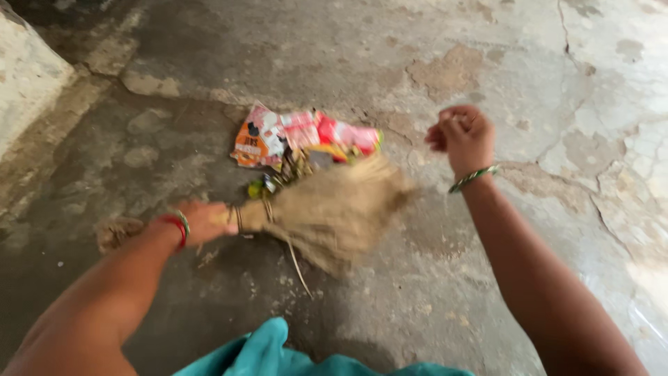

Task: The person sweeps debris and wrappers into a pile using a straw broom and then picks them up by hand, placing them into a small cardboard box.

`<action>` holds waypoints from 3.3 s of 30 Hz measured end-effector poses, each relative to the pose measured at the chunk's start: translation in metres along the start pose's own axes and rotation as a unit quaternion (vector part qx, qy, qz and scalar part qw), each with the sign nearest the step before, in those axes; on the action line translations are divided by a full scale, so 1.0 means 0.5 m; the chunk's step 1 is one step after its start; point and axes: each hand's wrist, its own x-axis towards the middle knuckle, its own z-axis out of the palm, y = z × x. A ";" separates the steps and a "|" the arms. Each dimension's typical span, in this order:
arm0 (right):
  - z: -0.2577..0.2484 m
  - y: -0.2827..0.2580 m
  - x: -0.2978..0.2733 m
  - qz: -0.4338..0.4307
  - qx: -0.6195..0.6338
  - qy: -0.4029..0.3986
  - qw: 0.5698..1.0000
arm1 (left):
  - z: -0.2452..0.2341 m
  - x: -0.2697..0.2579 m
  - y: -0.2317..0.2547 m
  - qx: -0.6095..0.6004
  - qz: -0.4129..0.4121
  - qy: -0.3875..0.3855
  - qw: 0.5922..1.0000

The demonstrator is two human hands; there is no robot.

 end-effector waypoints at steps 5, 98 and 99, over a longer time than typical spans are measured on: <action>-0.054 -0.062 0.001 -0.025 -0.008 0.039 0.999 | -0.098 0.018 0.026 0.047 -0.116 0.081 0.989; 0.255 0.065 -0.084 0.262 -0.134 -0.158 0.943 | -0.127 0.165 0.166 -0.273 -0.151 0.288 0.906; 0.276 0.068 -0.089 0.315 -0.115 -0.188 0.923 | -0.095 0.192 0.207 -0.324 -0.147 0.327 0.876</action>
